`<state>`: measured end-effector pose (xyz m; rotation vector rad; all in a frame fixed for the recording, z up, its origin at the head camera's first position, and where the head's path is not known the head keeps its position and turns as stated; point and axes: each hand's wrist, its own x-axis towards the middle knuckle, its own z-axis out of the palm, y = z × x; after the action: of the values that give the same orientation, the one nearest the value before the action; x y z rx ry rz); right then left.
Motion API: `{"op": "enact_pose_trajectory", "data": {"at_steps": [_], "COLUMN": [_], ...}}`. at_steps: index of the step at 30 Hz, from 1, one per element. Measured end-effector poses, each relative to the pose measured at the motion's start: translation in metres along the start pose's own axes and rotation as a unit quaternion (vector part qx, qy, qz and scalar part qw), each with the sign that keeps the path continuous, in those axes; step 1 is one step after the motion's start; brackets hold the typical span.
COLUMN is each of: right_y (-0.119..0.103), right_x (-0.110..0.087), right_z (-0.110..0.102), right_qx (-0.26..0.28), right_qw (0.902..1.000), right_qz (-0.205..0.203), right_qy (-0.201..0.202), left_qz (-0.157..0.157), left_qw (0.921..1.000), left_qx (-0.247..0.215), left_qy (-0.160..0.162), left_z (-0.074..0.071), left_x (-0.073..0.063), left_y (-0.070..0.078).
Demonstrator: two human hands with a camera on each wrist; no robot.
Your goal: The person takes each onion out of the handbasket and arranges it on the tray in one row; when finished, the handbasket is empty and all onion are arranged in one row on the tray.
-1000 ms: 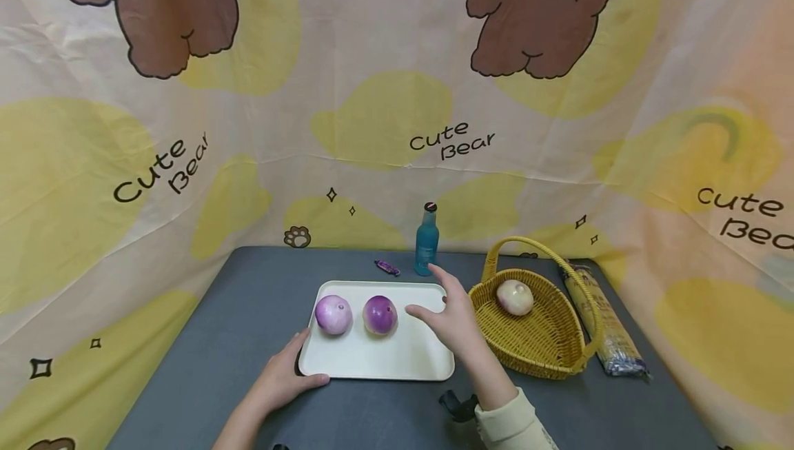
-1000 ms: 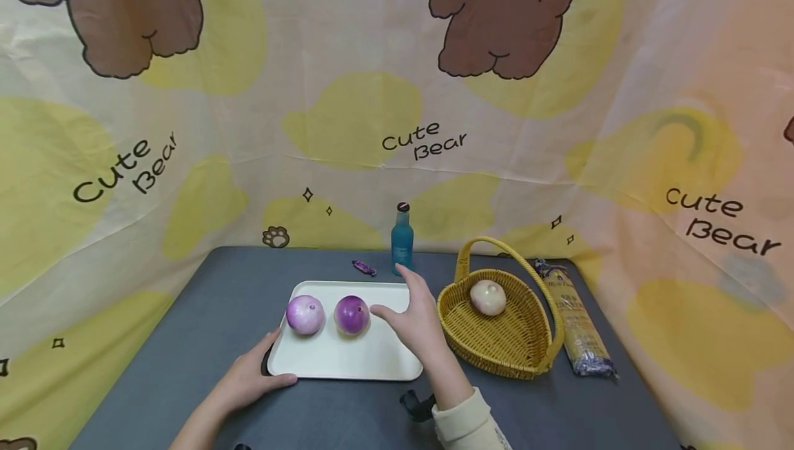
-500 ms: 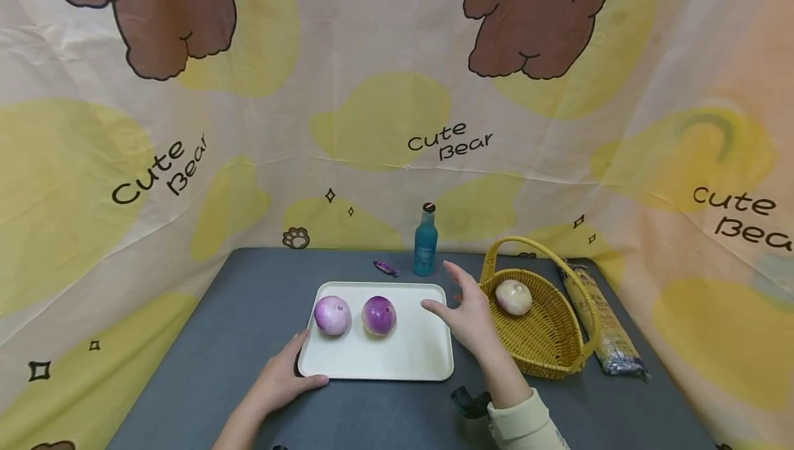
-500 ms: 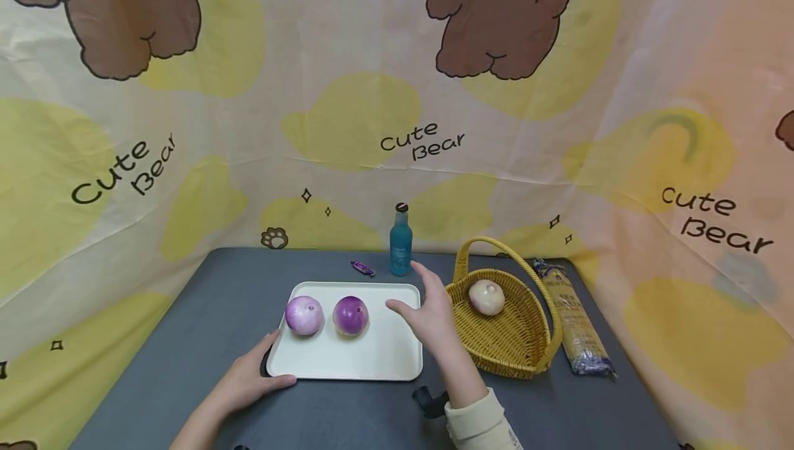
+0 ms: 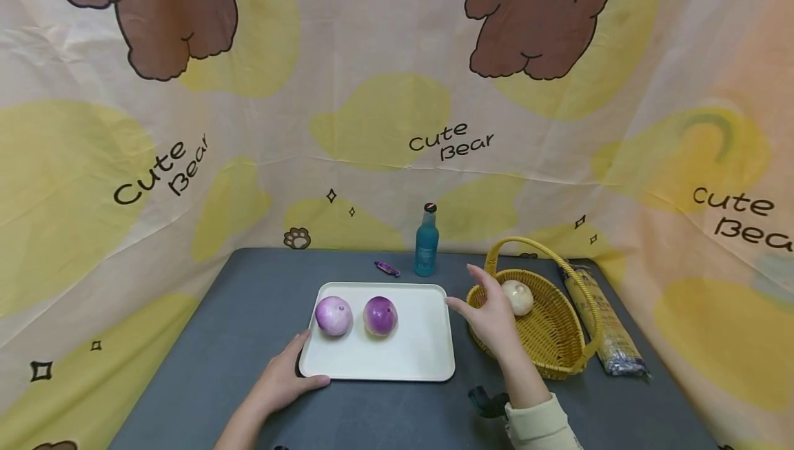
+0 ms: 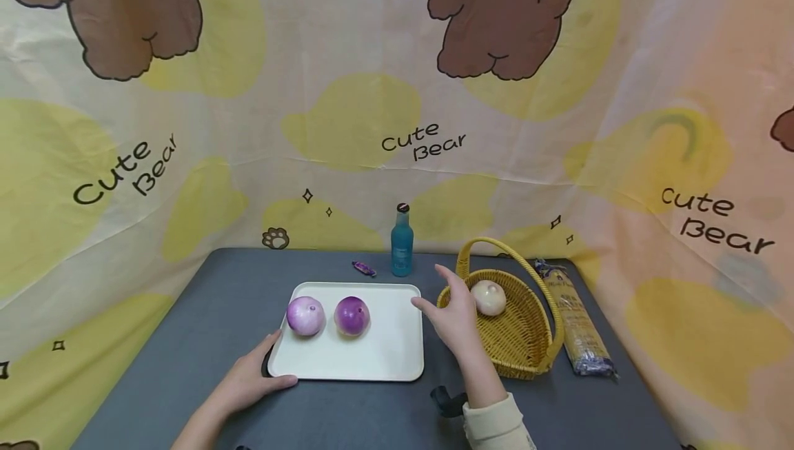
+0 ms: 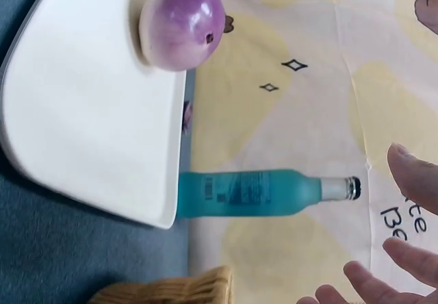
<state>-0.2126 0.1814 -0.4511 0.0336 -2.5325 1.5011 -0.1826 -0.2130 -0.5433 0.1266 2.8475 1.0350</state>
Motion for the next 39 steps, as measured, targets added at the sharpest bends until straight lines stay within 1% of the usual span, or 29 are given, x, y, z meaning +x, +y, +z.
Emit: {"op": "enact_pose_trajectory", "data": {"at_steps": [10,17,21,26,30,34,39], "right_y": [0.016,0.029,0.034,0.041,0.050,0.061,0.070], "right_x": [0.006,0.011,0.015,0.023,0.027,0.031,0.037], "right_z": [-0.023,-0.035,-0.042,-0.049,-0.053,-0.056,-0.058], "right_qx": [-0.005,-0.027,-0.037,-0.036,-0.057,-0.065,-0.057], "right_qw": [0.9989,0.9981,0.9968,0.9951,0.9925,0.9908,0.9896], "right_qz": [0.045,0.052,0.068,0.092,0.108,0.119,0.132], "right_qy": [0.008,0.019,0.016,0.005,-0.002,0.004,0.011], "left_qz": [-0.003,-0.003,-0.005,-0.010,-0.007,-0.009,-0.012], "left_qw": [1.0000,1.0000,1.0000,0.9999,1.0000,0.9999,0.9999], "left_qx": [0.001,0.007,0.003,0.001,0.003,0.002,0.001], "left_qy": [0.001,0.000,-0.003,-0.005,-0.006,-0.009,-0.010], "left_z": [0.001,0.001,0.000,-0.002,-0.001,0.001,0.001], "left_x": [0.002,0.004,0.004,0.003,0.003,0.003,0.002], "left_y": [0.001,0.001,0.002,0.002,0.000,-0.002,-0.002]}}
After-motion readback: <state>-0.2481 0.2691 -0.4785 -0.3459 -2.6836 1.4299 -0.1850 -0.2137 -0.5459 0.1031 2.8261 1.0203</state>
